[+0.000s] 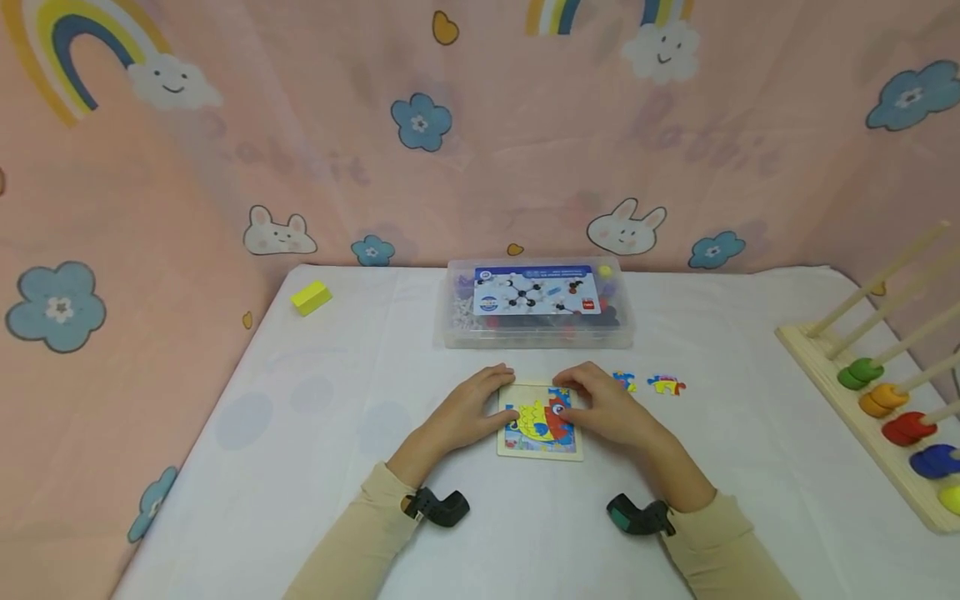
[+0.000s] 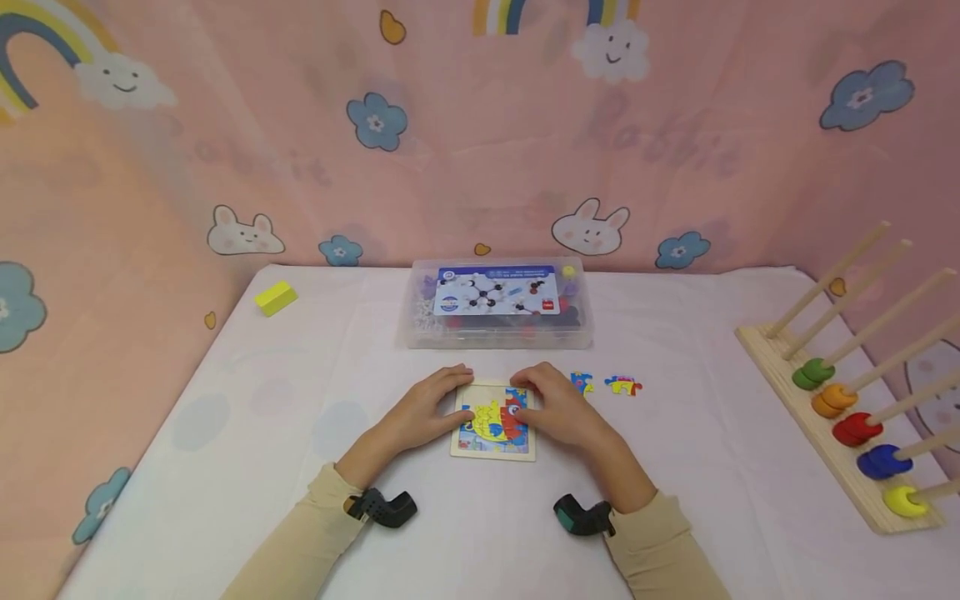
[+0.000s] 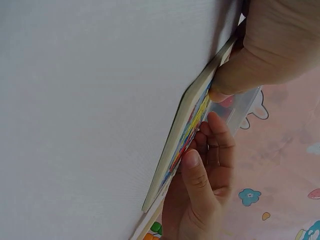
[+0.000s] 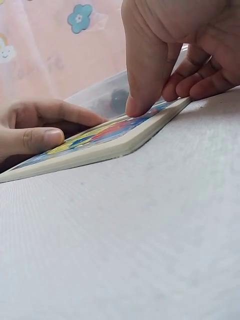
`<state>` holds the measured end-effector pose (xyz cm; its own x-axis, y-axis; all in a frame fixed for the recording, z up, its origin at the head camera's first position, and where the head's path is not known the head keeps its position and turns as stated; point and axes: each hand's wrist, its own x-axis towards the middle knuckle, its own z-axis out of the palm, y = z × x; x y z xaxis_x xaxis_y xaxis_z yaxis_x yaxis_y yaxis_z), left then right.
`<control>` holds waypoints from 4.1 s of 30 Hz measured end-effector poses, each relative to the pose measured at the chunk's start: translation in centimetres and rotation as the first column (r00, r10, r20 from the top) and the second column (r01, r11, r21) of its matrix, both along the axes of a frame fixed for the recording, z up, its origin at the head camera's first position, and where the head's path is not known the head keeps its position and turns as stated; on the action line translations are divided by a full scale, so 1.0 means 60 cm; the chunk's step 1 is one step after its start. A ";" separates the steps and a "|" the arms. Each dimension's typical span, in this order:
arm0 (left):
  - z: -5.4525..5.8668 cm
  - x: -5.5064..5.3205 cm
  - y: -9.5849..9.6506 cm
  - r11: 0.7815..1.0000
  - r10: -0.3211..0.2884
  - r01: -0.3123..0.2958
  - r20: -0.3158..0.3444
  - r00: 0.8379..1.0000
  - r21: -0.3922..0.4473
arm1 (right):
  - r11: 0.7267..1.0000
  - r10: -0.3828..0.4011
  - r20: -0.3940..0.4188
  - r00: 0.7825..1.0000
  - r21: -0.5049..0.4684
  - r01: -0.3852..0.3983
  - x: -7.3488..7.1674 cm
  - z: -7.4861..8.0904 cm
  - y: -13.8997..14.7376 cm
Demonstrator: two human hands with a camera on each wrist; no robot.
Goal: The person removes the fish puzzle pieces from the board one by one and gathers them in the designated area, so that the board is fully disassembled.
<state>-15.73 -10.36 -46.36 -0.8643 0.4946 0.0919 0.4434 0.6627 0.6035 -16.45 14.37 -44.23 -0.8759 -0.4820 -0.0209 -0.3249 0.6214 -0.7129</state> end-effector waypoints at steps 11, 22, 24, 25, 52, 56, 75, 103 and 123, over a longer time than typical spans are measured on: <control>0.003 0.000 0.000 1.000 0.005 -0.005 0.002 1.000 0.003 | 0.997 0.001 -0.046 0.999 0.079 0.003 0.002 -0.007 -0.006; -0.001 0.000 0.002 1.000 0.008 -0.009 0.021 1.000 0.005 | 0.995 -0.008 -0.036 0.999 0.103 0.012 0.007 -0.007 -0.007; -0.001 0.000 0.002 1.000 0.007 -0.007 0.022 1.000 0.007 | 0.995 -0.008 -0.041 0.999 0.098 0.012 0.007 -0.008 -0.007; -0.001 0.000 0.002 1.000 0.006 -0.006 0.020 1.000 0.006 | 0.995 -0.007 -0.041 0.999 0.095 0.011 0.007 -0.008 -0.006; 0.002 0.000 0.002 1.000 0.006 -0.006 0.021 1.000 0.002 | 0.996 -0.027 0.011 1.000 -0.082 0.028 -0.001 -0.022 0.004; 0.001 -0.001 0.002 1.000 0.004 -0.004 0.024 1.000 0.005 | 0.997 -0.022 -0.009 1.000 -0.078 0.021 -0.002 -0.023 0.007; 0.002 0.001 0.002 1.000 0.001 -0.001 0.014 1.000 0.001 | 0.996 -0.047 -0.023 0.999 -0.079 0.045 -0.002 -0.022 0.009; -0.001 -0.001 0.002 1.000 0.004 -0.004 -0.005 1.000 -0.020 | 0.971 -0.235 -0.079 0.969 0.018 0.237 -0.004 0.025 0.168; -0.004 0.000 0.002 1.000 0.002 -0.002 -0.006 1.000 -0.018 | 0.909 -0.411 -0.135 0.902 0.008 0.416 0.016 -0.020 0.281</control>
<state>-15.73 -10.27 -46.57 -0.8646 0.4946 0.0881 0.4457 0.6742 0.5890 -15.48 31.26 -45.42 -0.9927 -0.0769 0.0933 -0.1194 0.7440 -0.6574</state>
